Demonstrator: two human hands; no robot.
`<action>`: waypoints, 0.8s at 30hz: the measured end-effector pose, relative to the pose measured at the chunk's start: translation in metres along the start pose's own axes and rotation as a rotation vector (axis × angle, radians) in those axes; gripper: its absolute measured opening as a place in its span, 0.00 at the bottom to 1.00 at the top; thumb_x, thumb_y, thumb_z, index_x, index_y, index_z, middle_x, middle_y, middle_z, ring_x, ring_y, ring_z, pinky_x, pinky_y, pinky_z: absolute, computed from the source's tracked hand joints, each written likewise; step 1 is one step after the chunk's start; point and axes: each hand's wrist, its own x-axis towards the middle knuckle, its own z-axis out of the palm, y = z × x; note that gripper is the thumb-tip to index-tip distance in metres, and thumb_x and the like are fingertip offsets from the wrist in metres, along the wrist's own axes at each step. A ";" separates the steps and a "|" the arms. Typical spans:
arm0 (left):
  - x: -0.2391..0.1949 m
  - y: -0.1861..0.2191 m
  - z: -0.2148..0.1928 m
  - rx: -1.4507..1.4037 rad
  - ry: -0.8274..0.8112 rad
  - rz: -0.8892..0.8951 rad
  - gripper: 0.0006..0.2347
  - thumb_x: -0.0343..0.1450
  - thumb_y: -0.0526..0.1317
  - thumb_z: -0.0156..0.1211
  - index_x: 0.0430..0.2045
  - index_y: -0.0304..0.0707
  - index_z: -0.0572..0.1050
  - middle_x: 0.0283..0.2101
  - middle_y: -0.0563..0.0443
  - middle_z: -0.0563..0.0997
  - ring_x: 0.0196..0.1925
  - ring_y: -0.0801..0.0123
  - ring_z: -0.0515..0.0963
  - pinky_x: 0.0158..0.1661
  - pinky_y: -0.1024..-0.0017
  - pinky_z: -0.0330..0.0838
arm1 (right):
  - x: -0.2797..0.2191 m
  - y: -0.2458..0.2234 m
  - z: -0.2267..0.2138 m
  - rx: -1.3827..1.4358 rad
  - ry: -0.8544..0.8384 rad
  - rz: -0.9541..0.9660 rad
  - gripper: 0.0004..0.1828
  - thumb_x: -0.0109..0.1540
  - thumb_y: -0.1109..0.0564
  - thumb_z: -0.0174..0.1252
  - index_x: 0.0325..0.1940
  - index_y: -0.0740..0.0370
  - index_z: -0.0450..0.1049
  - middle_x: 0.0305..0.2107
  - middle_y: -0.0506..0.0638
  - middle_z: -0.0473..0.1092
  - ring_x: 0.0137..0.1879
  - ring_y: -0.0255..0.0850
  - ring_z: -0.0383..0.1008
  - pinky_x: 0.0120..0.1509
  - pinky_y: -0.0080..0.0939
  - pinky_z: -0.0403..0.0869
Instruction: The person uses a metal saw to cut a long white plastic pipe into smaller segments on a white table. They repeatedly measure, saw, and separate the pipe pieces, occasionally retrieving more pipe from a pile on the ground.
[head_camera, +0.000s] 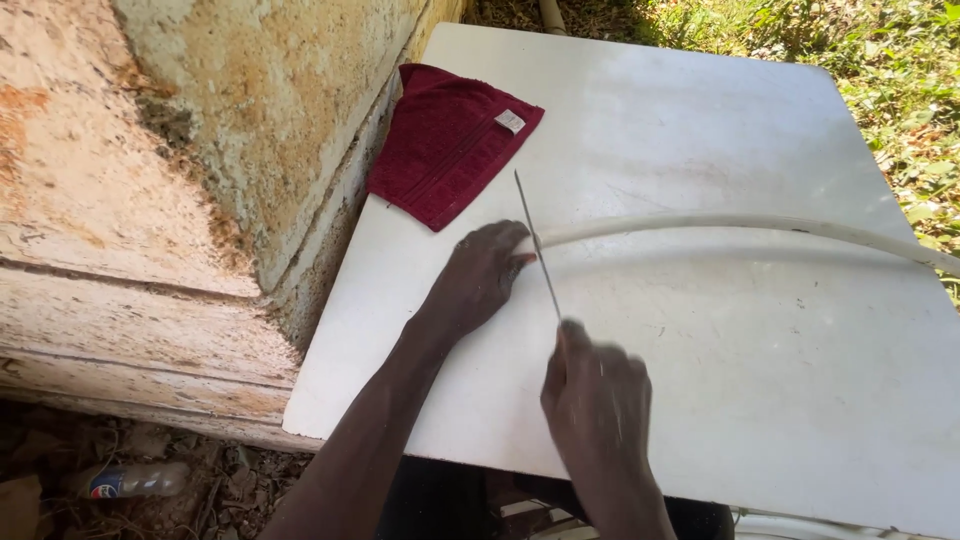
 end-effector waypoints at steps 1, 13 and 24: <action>0.001 -0.008 0.003 0.029 0.081 -0.069 0.05 0.73 0.37 0.54 0.36 0.35 0.69 0.34 0.44 0.75 0.36 0.50 0.74 0.34 0.59 0.65 | -0.011 -0.007 -0.015 -0.015 -0.063 -0.041 0.06 0.63 0.65 0.52 0.44 0.63 0.65 0.05 0.44 0.55 0.10 0.38 0.50 0.13 0.44 0.55; -0.001 0.019 -0.011 -0.189 -0.082 -0.122 0.14 0.77 0.46 0.44 0.24 0.38 0.61 0.22 0.51 0.68 0.23 0.66 0.64 0.28 0.66 0.59 | 0.004 0.027 0.027 0.040 0.048 0.085 0.27 0.64 0.62 0.52 0.68 0.52 0.66 0.09 0.47 0.61 0.13 0.40 0.55 0.19 0.42 0.58; 0.000 0.018 -0.014 -0.210 -0.049 -0.199 0.15 0.76 0.53 0.39 0.31 0.40 0.63 0.18 0.52 0.66 0.18 0.64 0.62 0.23 0.64 0.55 | -0.017 0.018 0.017 -0.033 0.090 0.032 0.32 0.58 0.66 0.55 0.66 0.45 0.69 0.09 0.45 0.53 0.16 0.37 0.45 0.20 0.40 0.52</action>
